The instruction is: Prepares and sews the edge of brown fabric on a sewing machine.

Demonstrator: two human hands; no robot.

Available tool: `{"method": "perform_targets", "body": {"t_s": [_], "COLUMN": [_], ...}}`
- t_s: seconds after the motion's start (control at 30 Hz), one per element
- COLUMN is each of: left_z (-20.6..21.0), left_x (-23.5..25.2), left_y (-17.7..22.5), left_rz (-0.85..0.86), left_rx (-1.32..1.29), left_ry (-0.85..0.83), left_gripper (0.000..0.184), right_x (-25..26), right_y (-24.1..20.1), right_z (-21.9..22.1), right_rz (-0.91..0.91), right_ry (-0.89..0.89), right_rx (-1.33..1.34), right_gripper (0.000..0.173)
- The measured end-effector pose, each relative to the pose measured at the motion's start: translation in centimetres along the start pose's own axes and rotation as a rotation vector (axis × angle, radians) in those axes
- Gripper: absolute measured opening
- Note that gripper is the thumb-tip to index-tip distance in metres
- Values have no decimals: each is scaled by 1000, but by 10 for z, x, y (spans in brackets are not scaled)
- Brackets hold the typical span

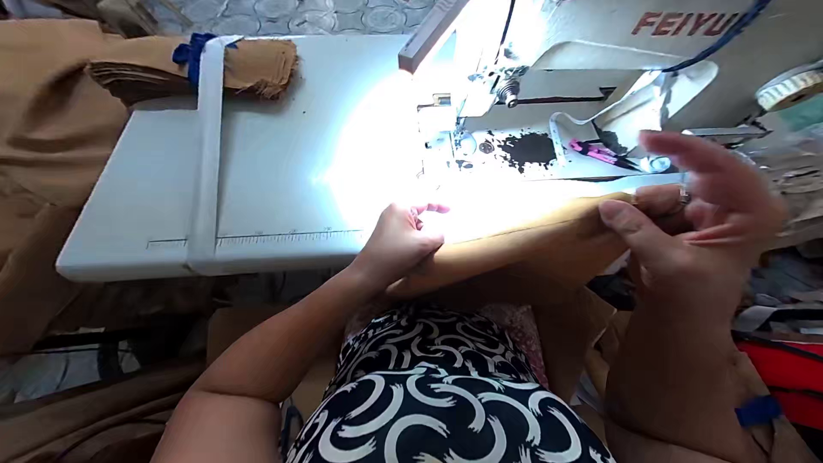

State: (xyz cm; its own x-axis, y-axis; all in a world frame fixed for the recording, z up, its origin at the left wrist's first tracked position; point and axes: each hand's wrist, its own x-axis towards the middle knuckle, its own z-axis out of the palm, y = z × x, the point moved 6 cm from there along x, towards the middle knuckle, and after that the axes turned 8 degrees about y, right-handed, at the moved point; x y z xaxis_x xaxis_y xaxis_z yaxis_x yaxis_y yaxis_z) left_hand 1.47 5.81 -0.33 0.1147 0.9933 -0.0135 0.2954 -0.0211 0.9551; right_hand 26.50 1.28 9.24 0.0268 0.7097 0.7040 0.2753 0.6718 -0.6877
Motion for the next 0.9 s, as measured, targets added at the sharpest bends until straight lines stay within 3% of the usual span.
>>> {"method": "perform_targets", "body": {"t_s": [0.13, 0.23, 0.33, 0.47, 0.6, 0.77, 0.9], "left_z": [-14, -17, -10, -4, -14, -23, -19], "left_x": [4, 5, 2, -2, 3, 9, 11], "left_y": [1, -5, -3, 3, 8, 6, -2], "left_rz": [38, -55, -145, -67, 51, 150, -29], "left_rx": [92, -106, -261, -255, -112, 98, -208], "left_ry": [145, 176, 79, -73, 44, 244, 223], "left_gripper": [28, 30, 32, 54, 30, 28, 31], "right_x": [-6, -7, -6, -7, -11, -16, -16], "right_y": [-6, -1, 4, 6, 3, -4, -1], "right_z": [-6, -10, -10, -9, -9, -8, -17], "right_rz": [-24, -1, 26, 27, -10, -34, -23], "right_ry": [66, 105, 114, 108, 135, 187, 248], "right_rx": [-81, -118, -138, -122, -95, -145, -133], "right_gripper": [49, 49, 47, 47, 48, 46, 44]}}
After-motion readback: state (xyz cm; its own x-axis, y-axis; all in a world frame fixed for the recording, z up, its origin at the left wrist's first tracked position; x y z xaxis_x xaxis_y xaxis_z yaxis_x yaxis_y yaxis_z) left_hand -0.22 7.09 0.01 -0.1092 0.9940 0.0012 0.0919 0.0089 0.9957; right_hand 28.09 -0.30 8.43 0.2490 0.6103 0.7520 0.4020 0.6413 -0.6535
